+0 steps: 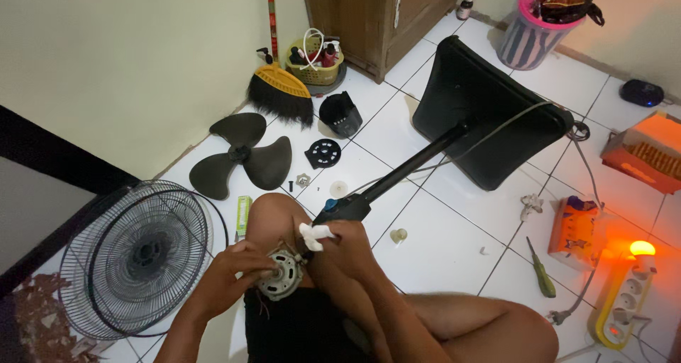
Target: The person sits on the floor servicing a pedestal fan. They apply oil from a bottle to the fan motor, use a screwdriver to tighten screws on the motor housing, wipe the motor with a tissue, and handle the fan base and rear cover while reassembling the fan.
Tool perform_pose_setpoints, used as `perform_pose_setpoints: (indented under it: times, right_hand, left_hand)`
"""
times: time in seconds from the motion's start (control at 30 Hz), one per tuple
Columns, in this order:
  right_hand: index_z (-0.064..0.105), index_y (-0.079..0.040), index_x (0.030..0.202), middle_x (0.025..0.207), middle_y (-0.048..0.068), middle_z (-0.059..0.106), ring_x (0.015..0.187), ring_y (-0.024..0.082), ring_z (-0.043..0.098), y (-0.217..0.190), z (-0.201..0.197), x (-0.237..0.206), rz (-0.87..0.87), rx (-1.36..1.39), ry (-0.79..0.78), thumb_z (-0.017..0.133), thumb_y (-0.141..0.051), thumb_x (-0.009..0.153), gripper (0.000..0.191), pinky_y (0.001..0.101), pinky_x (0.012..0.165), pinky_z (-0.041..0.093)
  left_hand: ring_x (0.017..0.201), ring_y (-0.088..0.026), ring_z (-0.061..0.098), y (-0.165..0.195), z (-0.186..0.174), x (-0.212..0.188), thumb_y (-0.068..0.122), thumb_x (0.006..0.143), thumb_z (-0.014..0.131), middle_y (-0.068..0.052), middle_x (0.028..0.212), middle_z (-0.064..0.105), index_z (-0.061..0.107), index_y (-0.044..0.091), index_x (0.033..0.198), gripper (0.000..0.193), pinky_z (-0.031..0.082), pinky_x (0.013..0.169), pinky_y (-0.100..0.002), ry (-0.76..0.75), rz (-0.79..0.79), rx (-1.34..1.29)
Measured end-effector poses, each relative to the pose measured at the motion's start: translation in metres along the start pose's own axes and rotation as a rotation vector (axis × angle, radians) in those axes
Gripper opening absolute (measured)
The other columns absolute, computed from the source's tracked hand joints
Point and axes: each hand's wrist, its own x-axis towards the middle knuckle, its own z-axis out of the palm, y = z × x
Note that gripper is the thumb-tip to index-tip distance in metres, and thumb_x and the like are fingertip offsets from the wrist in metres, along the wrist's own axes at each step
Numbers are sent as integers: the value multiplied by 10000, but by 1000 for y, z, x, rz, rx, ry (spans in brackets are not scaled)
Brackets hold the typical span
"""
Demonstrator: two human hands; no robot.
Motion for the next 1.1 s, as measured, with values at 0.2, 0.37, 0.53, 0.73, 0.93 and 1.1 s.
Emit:
perform_pose_setpoints:
  times: [0.2, 0.37, 0.53, 0.73, 0.93, 1.1]
  right_hand:
    - [790, -20, 983, 812, 57, 799, 731, 75, 704, 26, 2, -34, 243, 120, 119, 693, -19, 851, 163, 257, 673, 552]
    - [794, 18, 940, 789, 42, 779, 720, 71, 648, 35, -5, -44, 301, 248, 159, 694, -8, 852, 135, 260, 657, 531]
    - [788, -19, 1000, 776, 23, 770, 680, 69, 622, 40, -12, -49, 377, 131, 170, 689, -37, 867, 166, 254, 633, 504]
    - [796, -20, 1020, 776, 24, 745, 670, 77, 584, 53, -13, -56, 395, 173, 207, 657, -19, 888, 192, 267, 606, 470]
    - [793, -18, 1028, 823, 42, 759, 727, 88, 637, 64, -8, -61, 352, 231, 224, 654, -14, 899, 190, 256, 669, 513]
    - [788, 12, 1006, 859, 47, 794, 762, 85, 683, 23, -8, -51, 342, 308, 217, 676, -22, 877, 174, 249, 688, 551]
  left_hand:
    - [855, -174, 723, 4, 9, -4, 66, 631, 898, -29, 886, 775, 818, 97, 911, 292, 569, 776, -330, 146, 85, -21]
    - [775, -161, 730, 9, 17, -11, 34, 727, 832, -33, 807, 777, 832, 96, 934, 216, 563, 700, -320, 183, 30, -39]
    - [741, -159, 712, 5, 19, -11, 58, 691, 874, -34, 739, 758, 808, 65, 797, 124, 558, 694, -316, 284, 63, -50]
    - [771, -170, 755, -10, 30, -8, 180, 643, 937, -106, 744, 733, 640, 29, 1050, 526, 558, 897, -367, 358, -125, -56]
    - [1240, -261, 632, -14, 15, -4, 448, 1030, 388, -197, 1272, 725, 498, -46, 1425, 642, 438, 1062, -436, 369, -158, -977]
    - [1241, -267, 630, -1, 5, -6, 366, 1027, 391, -189, 1285, 723, 518, -35, 1431, 583, 472, 1048, -419, 392, -249, -1152]
